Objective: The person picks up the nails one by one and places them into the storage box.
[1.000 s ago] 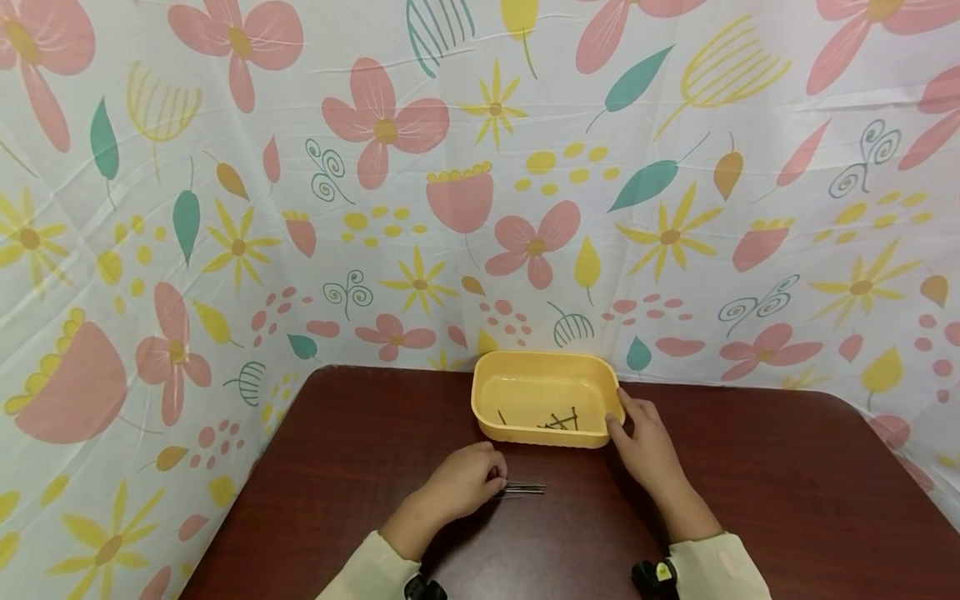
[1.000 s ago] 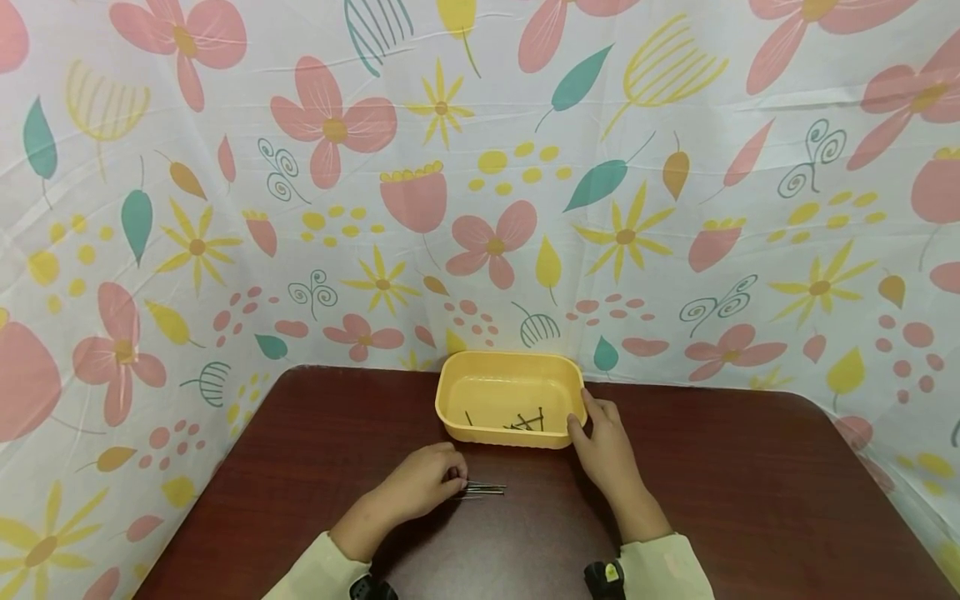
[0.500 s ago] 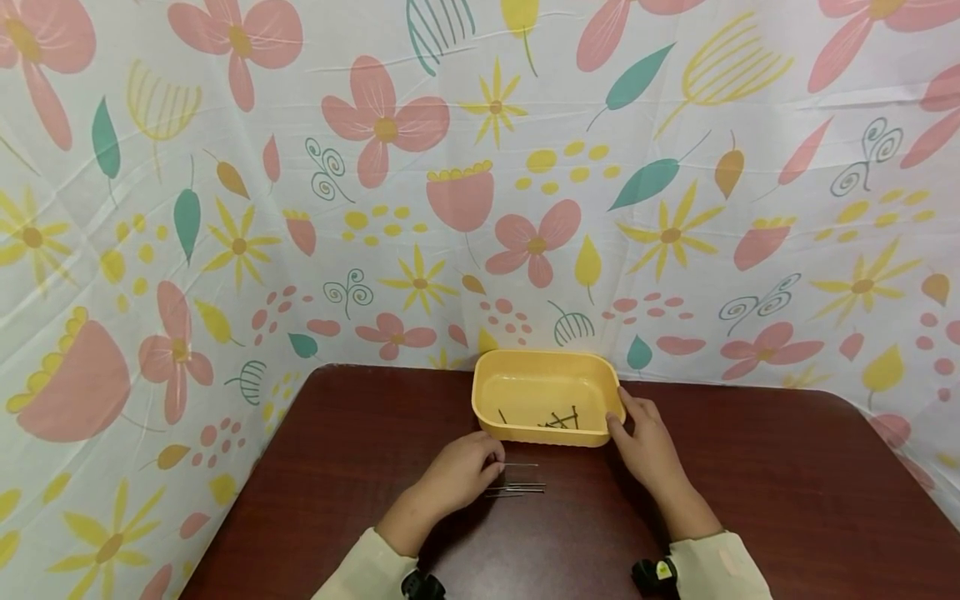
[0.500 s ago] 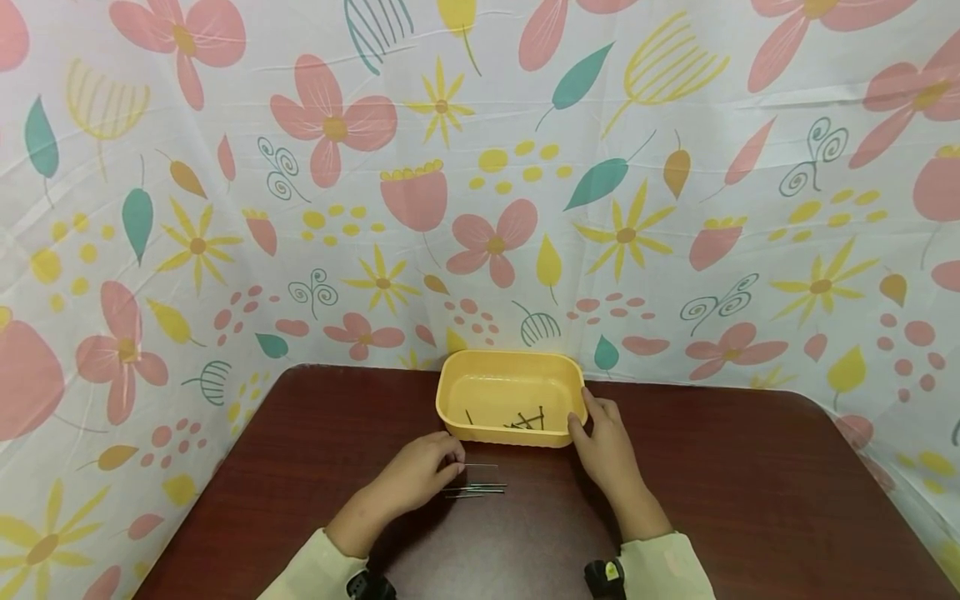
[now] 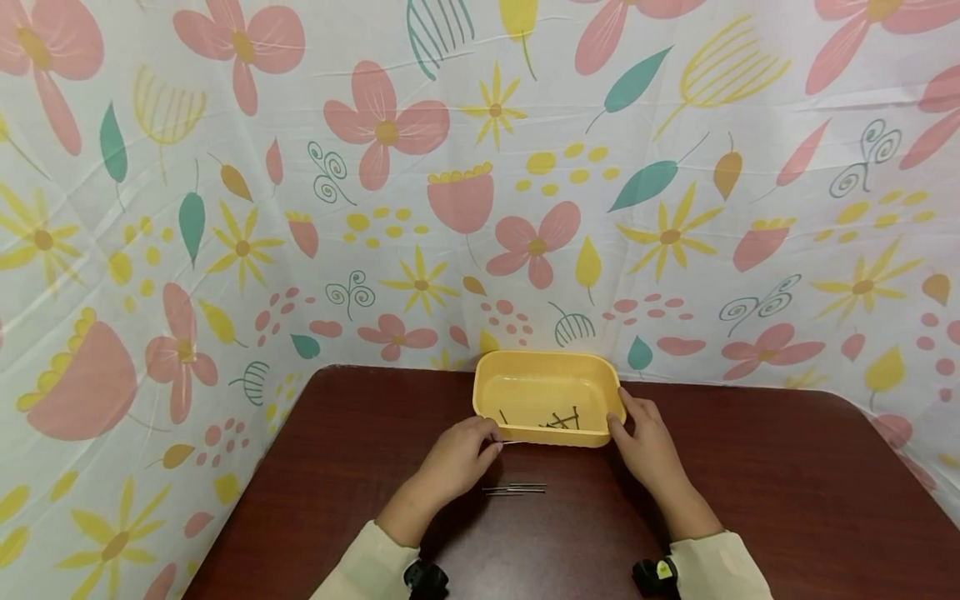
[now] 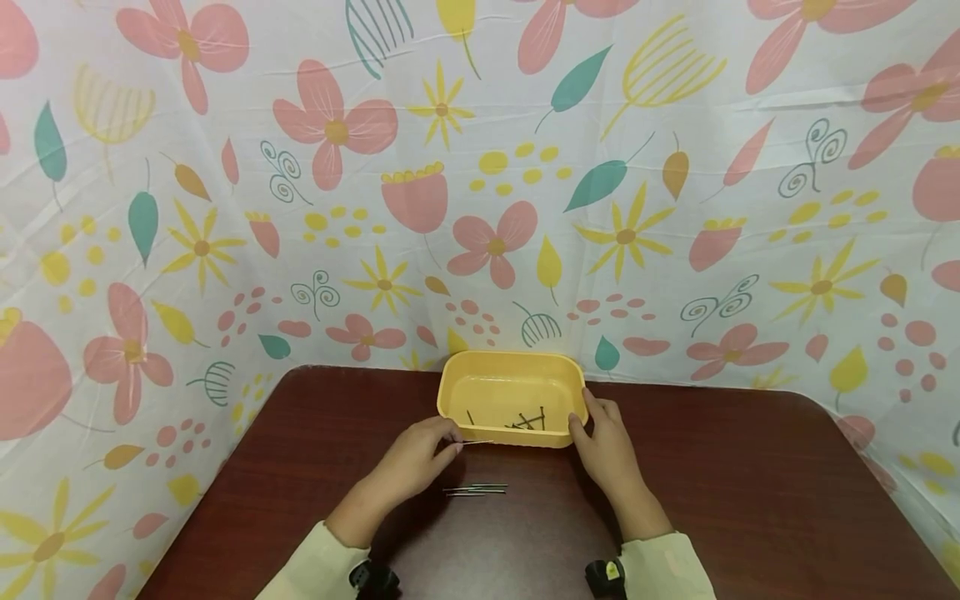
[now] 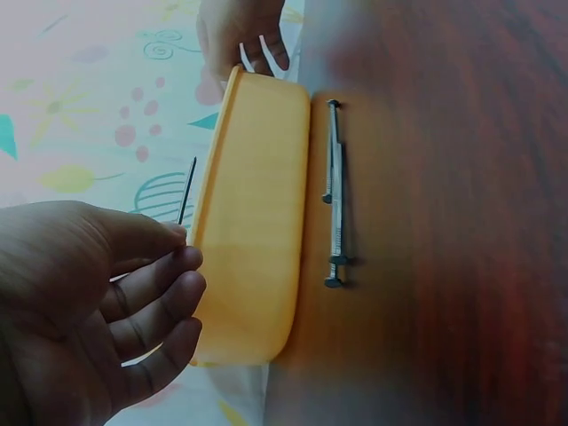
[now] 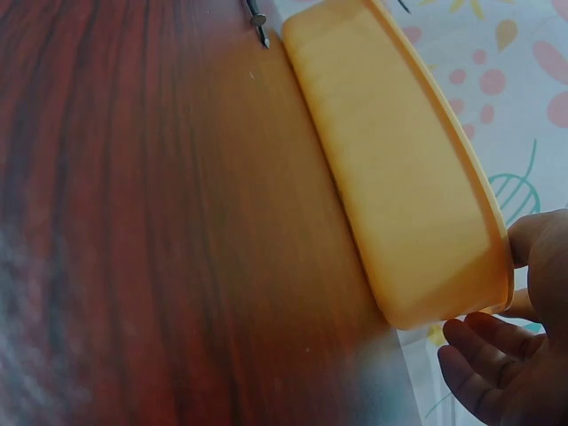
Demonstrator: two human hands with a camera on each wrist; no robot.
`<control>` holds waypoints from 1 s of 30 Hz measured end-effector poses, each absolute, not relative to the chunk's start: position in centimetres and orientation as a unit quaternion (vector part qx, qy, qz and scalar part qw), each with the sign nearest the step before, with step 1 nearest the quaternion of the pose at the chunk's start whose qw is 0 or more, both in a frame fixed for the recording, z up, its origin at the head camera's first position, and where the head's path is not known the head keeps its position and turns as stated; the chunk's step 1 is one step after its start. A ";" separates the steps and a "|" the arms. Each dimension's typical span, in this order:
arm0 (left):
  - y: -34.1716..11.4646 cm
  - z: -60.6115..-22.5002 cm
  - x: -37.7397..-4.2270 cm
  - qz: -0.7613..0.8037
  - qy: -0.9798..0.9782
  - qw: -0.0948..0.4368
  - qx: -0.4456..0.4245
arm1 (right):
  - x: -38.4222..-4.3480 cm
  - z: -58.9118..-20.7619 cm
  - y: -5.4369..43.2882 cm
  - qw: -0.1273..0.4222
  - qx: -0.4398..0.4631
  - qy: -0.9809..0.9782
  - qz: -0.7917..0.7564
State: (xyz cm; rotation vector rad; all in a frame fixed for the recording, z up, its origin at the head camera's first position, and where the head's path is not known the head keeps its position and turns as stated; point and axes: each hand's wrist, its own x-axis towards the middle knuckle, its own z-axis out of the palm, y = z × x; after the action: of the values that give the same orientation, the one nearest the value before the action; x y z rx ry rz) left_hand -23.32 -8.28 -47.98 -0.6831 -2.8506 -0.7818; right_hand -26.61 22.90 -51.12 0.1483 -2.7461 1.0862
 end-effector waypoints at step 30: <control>-7.6 -48.3 -26.6 -0.383 -0.906 0.138 -0.116 | -26.6 -51.2 22.8 0.095 0.048 -0.923 0.371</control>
State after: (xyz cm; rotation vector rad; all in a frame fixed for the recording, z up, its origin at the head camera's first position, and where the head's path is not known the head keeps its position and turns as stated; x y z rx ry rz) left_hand -26.60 -7.58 -48.31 -0.3361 -2.6208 -1.1067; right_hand -26.61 22.84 -51.18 0.1436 -2.7357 1.0995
